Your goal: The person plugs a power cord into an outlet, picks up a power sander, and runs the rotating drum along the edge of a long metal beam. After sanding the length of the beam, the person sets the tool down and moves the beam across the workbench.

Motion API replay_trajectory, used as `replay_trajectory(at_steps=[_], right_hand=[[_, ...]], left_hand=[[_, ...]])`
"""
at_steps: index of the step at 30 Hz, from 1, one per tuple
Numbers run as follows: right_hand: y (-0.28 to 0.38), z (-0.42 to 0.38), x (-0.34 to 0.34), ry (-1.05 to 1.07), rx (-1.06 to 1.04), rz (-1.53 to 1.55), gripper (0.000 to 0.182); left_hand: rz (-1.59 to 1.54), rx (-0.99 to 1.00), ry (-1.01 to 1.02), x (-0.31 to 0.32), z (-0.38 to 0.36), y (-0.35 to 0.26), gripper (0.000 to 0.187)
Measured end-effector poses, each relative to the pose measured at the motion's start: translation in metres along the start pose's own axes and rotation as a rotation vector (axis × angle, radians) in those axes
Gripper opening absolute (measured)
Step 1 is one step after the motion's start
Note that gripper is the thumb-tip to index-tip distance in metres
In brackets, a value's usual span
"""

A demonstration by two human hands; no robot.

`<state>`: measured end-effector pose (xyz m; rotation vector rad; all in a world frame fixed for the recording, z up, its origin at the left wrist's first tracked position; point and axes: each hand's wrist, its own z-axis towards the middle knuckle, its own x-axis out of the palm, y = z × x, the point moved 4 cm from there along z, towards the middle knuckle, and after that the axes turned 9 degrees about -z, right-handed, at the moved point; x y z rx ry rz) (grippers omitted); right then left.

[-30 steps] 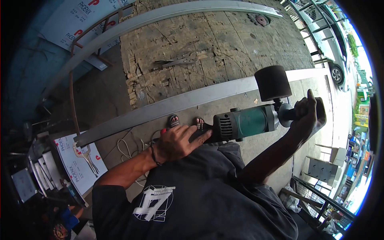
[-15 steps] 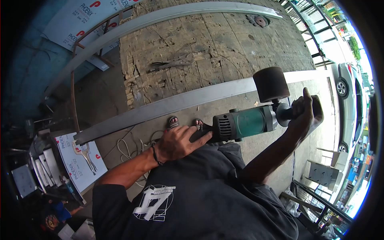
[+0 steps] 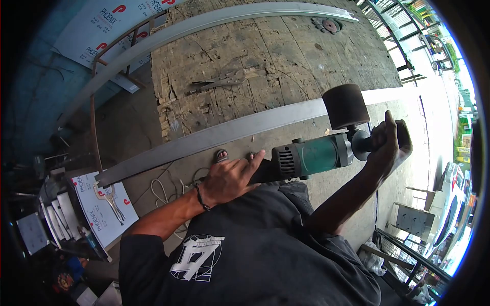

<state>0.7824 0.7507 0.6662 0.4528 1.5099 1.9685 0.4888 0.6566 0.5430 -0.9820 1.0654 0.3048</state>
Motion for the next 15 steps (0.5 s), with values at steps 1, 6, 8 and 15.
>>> replay_trajectory(at_steps=[1,6,8,15], right_hand=[[0.0002,-0.0005,0.0001,-0.001,-0.004,-0.004,0.037],[-0.0008,-0.0011,0.0005,-0.010,-0.008,-0.002,0.037],[-0.0017,-0.0013,0.0014,-0.016,-0.007,-0.007,0.037],[-0.0059,-0.0053,0.0064,0.004,-0.004,0.005,0.037]], left_hand=[[0.001,0.003,0.001,-0.0028,0.0024,-0.0013,0.065],[0.125,0.059,-0.009,-0.0015,0.0060,-0.0007,0.068],[0.119,0.042,-0.003,-0.0003,0.0071,-0.0008,0.068],[0.059,-0.002,0.033,-0.0003,0.0054,0.0031,0.066]])
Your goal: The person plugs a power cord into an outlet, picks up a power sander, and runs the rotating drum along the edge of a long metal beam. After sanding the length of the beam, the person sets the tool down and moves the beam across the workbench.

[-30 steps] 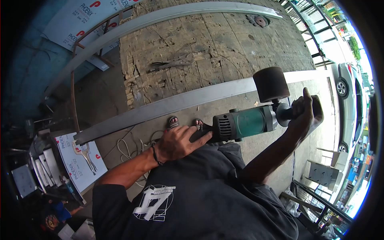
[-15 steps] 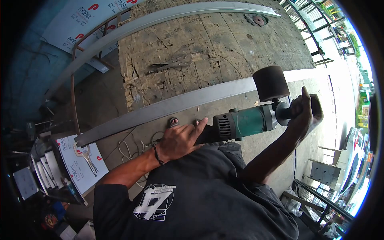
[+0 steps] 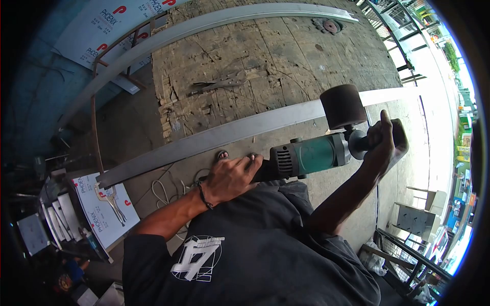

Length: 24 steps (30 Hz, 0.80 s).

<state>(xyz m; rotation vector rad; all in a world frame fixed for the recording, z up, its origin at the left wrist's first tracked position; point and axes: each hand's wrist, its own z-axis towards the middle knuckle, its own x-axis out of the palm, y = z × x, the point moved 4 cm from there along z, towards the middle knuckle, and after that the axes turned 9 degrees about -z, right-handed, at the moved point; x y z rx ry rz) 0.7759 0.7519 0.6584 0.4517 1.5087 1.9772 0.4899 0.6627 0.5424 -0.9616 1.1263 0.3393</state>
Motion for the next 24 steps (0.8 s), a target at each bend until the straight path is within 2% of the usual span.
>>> replay_trajectory(at_steps=[14,17,19,24], right_hand=[[-0.015,-0.002,0.014,0.035,0.045,0.066,0.035],[-0.013,-0.004,0.024,0.069,0.002,-0.016,0.033],[-0.023,-0.006,0.020,0.077,0.057,0.052,0.030],[-0.030,-0.009,0.019,0.064,0.066,0.161,0.034]], left_hand=[[0.031,-0.059,0.025,-0.001,-0.012,0.010,0.067],[-0.004,-0.050,0.045,0.006,-0.020,0.013,0.068],[-0.054,-0.049,0.034,0.002,-0.019,0.011,0.069],[0.041,-0.054,-0.007,-0.017,-0.016,0.012,0.070]])
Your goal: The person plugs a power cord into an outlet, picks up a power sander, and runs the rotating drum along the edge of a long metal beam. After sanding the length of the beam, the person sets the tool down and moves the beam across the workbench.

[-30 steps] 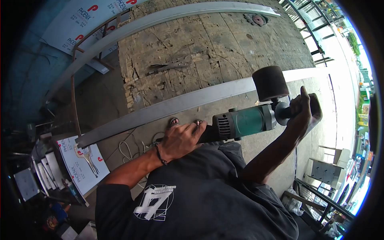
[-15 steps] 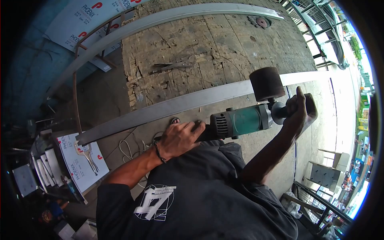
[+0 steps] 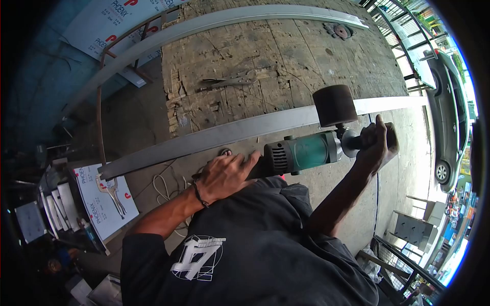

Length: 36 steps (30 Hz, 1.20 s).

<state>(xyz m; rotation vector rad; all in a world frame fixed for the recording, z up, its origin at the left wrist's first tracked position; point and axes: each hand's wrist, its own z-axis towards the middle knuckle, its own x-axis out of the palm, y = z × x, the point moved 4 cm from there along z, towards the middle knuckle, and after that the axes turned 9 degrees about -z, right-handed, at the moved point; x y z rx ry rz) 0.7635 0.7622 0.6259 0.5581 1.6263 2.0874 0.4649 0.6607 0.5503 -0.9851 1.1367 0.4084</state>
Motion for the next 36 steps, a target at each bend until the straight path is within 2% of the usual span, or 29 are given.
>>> replay_trajectory(at_steps=[4,9,12,16,24,27,31,34,36], right_hand=[[-0.013,-0.001,0.004,-0.001,0.003,0.138,0.034],[-0.029,-0.005,0.015,0.023,0.014,0.238,0.033],[-0.036,-0.008,0.022,0.027,0.040,0.232,0.033],[-0.040,-0.007,0.026,0.058,0.040,0.256,0.030],[-0.031,-0.010,0.028,0.055,0.036,0.233,0.031],[-0.026,-0.010,0.027,0.056,0.025,0.228,0.032],[-0.022,-0.010,0.025,0.075,0.004,0.227,0.033],[-0.018,-0.012,0.025,0.080,-0.003,0.209,0.031],[-0.012,-0.017,0.028,0.096,-0.013,0.193,0.029]], left_hand=[[0.039,-0.001,0.038,-0.005,-0.003,0.010,0.072],[0.109,0.048,-0.030,-0.020,-0.008,0.016,0.072],[0.008,0.037,-0.024,-0.017,-0.016,0.024,0.072],[0.039,0.068,0.031,-0.020,-0.023,0.021,0.067],[0.083,0.167,-0.095,-0.016,-0.031,0.022,0.052],[0.133,0.201,-0.057,-0.012,-0.033,0.025,0.049],[0.167,0.199,-0.092,-0.014,-0.030,0.020,0.057],[0.005,0.168,-0.047,-0.027,-0.022,0.012,0.051],[-0.363,-0.339,0.148,-0.026,-0.016,0.020,0.048]])
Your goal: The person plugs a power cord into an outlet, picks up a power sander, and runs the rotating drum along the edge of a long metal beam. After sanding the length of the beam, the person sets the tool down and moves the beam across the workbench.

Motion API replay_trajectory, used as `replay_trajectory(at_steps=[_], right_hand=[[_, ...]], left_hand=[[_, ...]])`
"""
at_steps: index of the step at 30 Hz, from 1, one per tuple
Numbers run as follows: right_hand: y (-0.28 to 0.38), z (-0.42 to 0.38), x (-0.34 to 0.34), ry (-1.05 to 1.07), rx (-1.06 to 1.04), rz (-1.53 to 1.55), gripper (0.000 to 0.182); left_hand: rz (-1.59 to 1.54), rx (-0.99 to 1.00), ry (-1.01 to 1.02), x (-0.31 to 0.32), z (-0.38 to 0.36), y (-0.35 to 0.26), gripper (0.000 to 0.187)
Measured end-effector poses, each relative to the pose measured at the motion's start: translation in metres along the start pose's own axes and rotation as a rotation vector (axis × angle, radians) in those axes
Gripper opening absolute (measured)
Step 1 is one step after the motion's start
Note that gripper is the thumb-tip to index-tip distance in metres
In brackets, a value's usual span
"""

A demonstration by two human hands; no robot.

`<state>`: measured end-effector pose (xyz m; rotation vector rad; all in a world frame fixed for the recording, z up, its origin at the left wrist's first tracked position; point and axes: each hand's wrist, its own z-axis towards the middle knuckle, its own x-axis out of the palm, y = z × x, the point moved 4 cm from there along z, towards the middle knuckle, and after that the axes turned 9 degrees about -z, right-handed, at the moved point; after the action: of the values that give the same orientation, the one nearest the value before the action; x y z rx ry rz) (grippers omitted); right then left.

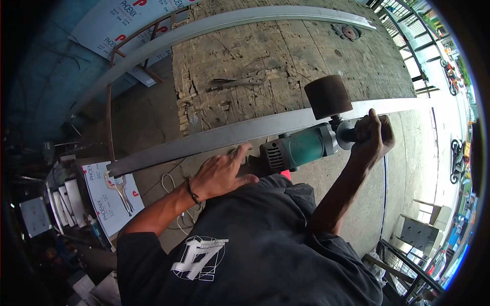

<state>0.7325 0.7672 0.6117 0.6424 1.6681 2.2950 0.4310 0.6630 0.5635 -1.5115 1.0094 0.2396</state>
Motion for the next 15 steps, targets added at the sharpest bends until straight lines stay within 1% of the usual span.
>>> replay_trajectory(at_steps=[1,3,4,6,7,9,10,12,13,15], right_hand=[[0.003,-0.002,0.003,0.023,-0.011,-0.017,0.027],[0.008,-0.006,0.005,0.031,-0.007,-0.023,0.026],[0.011,-0.007,0.006,0.042,-0.008,-0.028,0.024],[0.019,-0.008,0.007,0.033,-0.015,-0.027,0.024],[0.022,-0.009,0.007,0.025,-0.021,-0.025,0.024],[0.026,-0.010,0.006,0.017,-0.021,-0.037,0.024],[0.027,-0.010,0.005,0.009,-0.026,-0.045,0.023],[0.028,-0.012,0.005,0.021,-0.037,-0.063,0.022],[0.029,-0.013,0.005,0.034,-0.049,-0.075,0.021],[0.029,-0.014,0.005,0.033,-0.044,-0.085,0.021]], left_hand=[[0.001,0.000,0.004,0.005,0.004,0.001,0.048],[-0.109,-0.081,0.124,0.023,0.012,0.013,0.051],[-0.111,-0.082,0.128,0.028,0.016,0.018,0.051],[-0.214,0.055,0.134,0.034,0.023,0.019,0.052],[-0.215,0.058,0.138,0.035,0.022,0.020,0.052],[-0.395,0.112,0.072,0.032,0.019,0.019,0.049],[-0.395,0.114,0.075,0.036,0.018,0.019,0.049],[-0.297,0.024,-0.019,0.046,0.011,0.018,0.041],[-0.297,0.024,-0.021,0.050,0.008,0.013,0.041],[-0.326,-0.098,-0.162,0.053,0.004,0.006,0.030]])
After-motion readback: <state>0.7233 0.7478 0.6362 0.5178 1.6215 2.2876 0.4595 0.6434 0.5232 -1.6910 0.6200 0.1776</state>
